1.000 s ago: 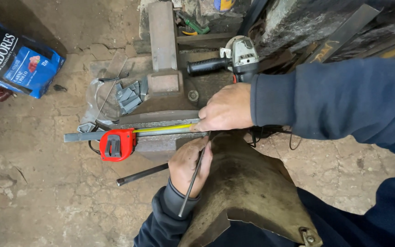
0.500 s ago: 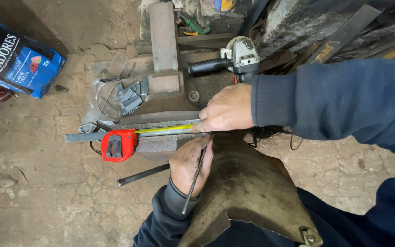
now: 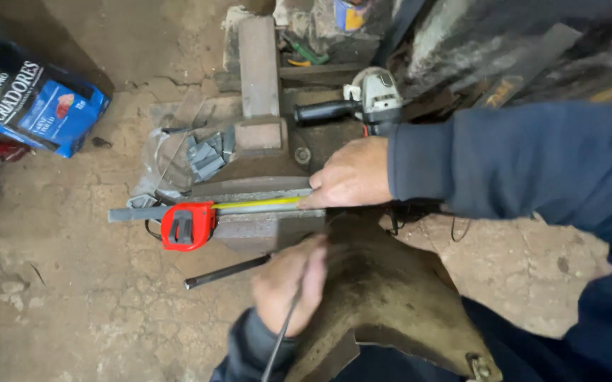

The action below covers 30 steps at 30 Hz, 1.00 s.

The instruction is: The recorder uses a measuring tape and a square to mark dimensions on a metal bar held in a vice.

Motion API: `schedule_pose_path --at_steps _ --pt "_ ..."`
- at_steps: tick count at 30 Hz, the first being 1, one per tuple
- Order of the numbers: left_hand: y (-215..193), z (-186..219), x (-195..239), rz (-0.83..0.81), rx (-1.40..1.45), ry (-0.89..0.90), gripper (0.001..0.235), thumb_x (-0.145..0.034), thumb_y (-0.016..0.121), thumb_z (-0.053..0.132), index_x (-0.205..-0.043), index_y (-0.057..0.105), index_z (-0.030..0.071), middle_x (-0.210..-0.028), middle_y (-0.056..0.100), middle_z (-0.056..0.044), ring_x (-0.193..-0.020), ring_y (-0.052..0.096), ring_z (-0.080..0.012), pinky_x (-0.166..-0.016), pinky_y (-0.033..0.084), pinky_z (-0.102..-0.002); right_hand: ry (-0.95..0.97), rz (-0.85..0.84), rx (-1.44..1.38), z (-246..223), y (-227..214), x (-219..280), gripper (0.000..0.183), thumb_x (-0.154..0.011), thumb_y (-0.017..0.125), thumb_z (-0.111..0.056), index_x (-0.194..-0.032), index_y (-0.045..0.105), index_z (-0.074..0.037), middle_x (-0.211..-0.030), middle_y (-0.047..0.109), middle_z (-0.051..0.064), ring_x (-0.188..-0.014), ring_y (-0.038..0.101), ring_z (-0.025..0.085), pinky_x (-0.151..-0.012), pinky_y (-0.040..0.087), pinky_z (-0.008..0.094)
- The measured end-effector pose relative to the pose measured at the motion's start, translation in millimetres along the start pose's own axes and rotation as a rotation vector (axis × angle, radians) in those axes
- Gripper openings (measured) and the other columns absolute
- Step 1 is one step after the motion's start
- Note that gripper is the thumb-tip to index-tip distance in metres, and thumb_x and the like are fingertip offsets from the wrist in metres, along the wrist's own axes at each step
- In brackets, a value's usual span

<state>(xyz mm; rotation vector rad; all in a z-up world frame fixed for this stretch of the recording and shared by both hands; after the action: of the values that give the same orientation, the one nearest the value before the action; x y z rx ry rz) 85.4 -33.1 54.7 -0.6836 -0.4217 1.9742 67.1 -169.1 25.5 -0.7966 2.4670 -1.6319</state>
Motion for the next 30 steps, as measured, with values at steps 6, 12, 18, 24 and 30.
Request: schedule_pose_path --at_steps 6,12,18,24,30 --pt "-101 24 -38 0.248 -0.631 0.167 0.069 -0.067 0.081 0.014 -0.124 0.055 -0.014 -0.120 0.063 -0.028 -0.108 0.061 -0.0488 -0.092 0.051 -0.054 0.056 -0.037 0.041 -2 3 6 0.054 -0.096 0.048 -0.014 -0.147 0.051 -0.028 -0.095 0.061 0.013 -0.080 0.067 0.035 -0.061 0.056 0.048" --pt "-109 -71 -14 0.286 -0.472 -0.164 0.060 -0.078 0.092 0.015 -0.126 0.063 -0.005 -0.103 0.067 -0.019 -0.092 0.066 -0.0372 -0.083 0.054 -0.043 0.053 0.071 -0.062 -3 2 22 0.058 -0.093 0.049 -0.007 -0.148 0.053 -0.025 -0.089 0.058 0.013 -0.073 0.064 0.030 -0.061 0.056 0.043" --pt "-124 -30 -2 0.423 -0.430 0.010 0.048 -0.078 0.092 0.021 -0.098 0.053 0.003 -0.105 0.067 -0.020 -0.091 0.070 -0.0341 -0.078 0.056 -0.039 0.246 0.371 0.365 -80 -62 19 0.045 -0.091 0.058 -0.014 -0.136 0.060 -0.011 -0.091 0.063 0.009 -0.066 0.061 0.023 -0.056 0.050 0.038" --pt "-169 -97 40 0.205 -0.346 -0.320 0.063 -0.064 0.095 0.032 -0.114 0.069 0.004 -0.078 0.068 -0.017 -0.066 0.071 -0.0327 -0.058 0.056 -0.041 -0.116 0.632 0.598 -208 -71 -51 0.038 -0.093 0.061 -0.028 -0.127 0.061 -0.011 -0.099 0.066 0.007 -0.084 0.067 0.022 -0.075 0.054 0.041" --pt "-250 -218 119 0.131 -0.346 -0.370 0.059 -0.063 0.093 0.035 -0.109 0.068 0.007 -0.079 0.073 -0.014 -0.070 0.077 -0.0276 -0.061 0.060 -0.037 -0.212 0.723 0.297 -240 6 -84 0.029 -0.105 0.060 -0.025 -0.132 0.067 -0.014 -0.106 0.069 0.005 -0.090 0.067 0.020 -0.084 0.059 0.039"
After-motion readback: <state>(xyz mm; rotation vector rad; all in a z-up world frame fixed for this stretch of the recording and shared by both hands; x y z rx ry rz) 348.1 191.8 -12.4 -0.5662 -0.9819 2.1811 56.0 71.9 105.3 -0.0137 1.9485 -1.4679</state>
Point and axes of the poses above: each hand's wrist, its own x-axis away from the middle knuckle, its own y-axis out of the palm, z = x × y, the point moved 9 cm from there along -x, towards the middle knuckle
